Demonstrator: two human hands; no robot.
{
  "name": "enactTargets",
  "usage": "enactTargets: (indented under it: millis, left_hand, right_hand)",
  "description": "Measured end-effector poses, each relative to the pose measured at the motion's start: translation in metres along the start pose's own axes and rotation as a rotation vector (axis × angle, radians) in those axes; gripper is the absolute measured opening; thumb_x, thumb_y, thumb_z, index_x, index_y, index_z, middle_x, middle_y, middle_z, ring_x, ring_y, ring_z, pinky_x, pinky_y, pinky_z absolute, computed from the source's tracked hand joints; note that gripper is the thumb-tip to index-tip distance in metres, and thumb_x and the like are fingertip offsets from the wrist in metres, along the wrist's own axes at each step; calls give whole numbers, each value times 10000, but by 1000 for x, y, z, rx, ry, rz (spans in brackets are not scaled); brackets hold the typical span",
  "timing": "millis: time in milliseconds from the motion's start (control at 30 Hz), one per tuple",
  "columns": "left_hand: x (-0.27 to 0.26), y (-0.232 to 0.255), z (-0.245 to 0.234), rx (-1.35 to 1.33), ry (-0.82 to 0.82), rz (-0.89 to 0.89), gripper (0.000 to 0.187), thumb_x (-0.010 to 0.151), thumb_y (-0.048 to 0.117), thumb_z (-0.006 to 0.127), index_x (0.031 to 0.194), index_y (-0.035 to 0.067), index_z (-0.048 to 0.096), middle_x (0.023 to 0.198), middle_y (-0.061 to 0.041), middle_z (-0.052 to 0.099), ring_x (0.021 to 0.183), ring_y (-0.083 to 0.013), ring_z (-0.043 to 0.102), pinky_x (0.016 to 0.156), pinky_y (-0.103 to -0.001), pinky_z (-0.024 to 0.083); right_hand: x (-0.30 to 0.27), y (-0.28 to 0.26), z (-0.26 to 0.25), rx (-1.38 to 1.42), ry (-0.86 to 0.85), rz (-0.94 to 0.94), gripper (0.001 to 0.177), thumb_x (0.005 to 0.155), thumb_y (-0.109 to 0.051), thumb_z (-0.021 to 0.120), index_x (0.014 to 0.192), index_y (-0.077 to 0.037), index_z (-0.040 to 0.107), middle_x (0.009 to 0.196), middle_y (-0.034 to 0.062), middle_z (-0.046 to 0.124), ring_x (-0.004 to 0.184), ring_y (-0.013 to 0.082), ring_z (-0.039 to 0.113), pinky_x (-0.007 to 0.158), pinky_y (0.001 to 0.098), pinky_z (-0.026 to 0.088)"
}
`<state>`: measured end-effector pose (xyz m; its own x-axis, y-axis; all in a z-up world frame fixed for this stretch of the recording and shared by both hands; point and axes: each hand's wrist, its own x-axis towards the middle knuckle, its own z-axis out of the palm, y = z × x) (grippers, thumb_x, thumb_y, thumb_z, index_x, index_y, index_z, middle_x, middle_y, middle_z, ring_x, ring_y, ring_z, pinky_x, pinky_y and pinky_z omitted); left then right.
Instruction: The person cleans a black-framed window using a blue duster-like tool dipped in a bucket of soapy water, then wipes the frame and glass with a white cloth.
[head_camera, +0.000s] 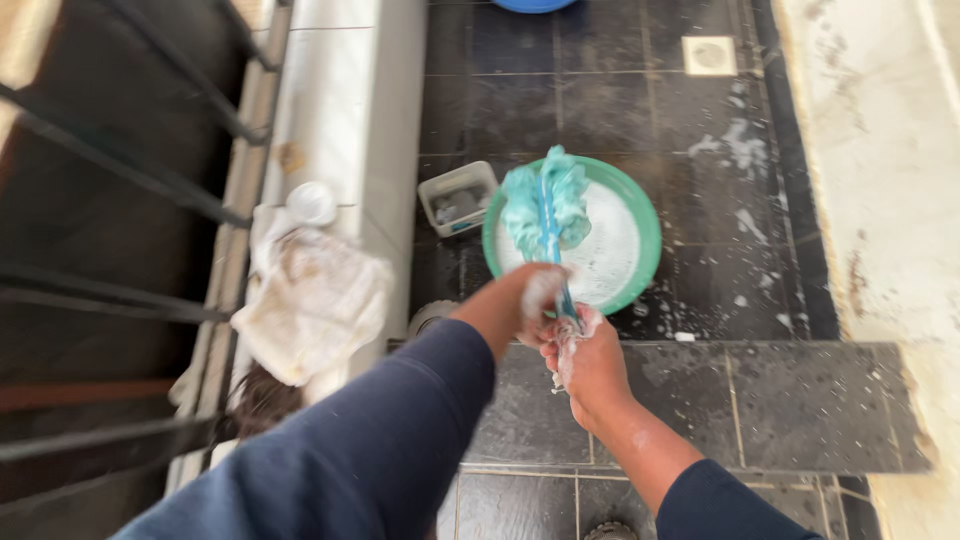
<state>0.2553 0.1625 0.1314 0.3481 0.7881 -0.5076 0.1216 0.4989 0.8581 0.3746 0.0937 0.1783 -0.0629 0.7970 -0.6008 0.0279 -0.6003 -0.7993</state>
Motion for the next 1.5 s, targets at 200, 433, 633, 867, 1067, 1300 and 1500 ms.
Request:
enactTargets:
  millis: [200,433,633,867,1067,1300,1500]
  left_hand:
    - [58,-7,43,534,-564,-178,209,956,282,552,1095,126,554,922,-55,557,762,-205,568,594,-378,461]
    - [97,-56,10,515,-486,-334,186,979,278,511,1069,119,540,891,-51,553,731,-200,563,571,-357,449]
    - [133,-115,-6,161,59,-439,178,999,275,475,1047,112,528,864,-47,549,704,-196,559,552,-340,438]
    - [165,-158,-25,-146,270,-535,185,1021,272,434,1021,105,514,832,-43,545,673,-191,554,529,-319,425]
    - [196,-165,-32,-487,255,-651,204,1041,269,398,998,99,501,805,-39,541,646,-187,550,509,-302,415]
    - [160,-131,-18,-948,290,-779,236,1064,265,356,972,92,487,774,-34,537,615,-182,545,486,-281,402]
    - [157,-119,-18,-1141,302,-803,318,1094,212,352,989,8,573,723,26,470,524,-95,409,442,-232,325]
  right_hand:
    - [54,31,-44,227,82,168,245,969,-27,442,1163,-87,579,797,50,589,622,137,535,530,300,447]
    - [122,51,-29,91,238,390,354,1093,-372,471,995,-76,639,723,70,522,555,179,431,482,358,337]
    - [152,58,-14,407,149,358,284,1075,-296,535,967,-62,654,816,17,623,679,133,556,602,304,473]
    - [178,93,-12,378,-4,177,189,998,-35,509,1107,-5,660,904,66,642,748,171,576,692,316,494]
    - [159,106,-19,267,303,114,230,975,-9,522,1180,-27,624,925,71,648,816,157,607,785,314,557]
    - [135,92,-56,400,434,222,170,952,-68,584,1116,-45,624,970,55,672,844,162,647,790,327,558]
    - [118,73,-71,435,365,215,172,930,-46,592,1100,-62,617,998,74,696,830,182,657,792,354,563]
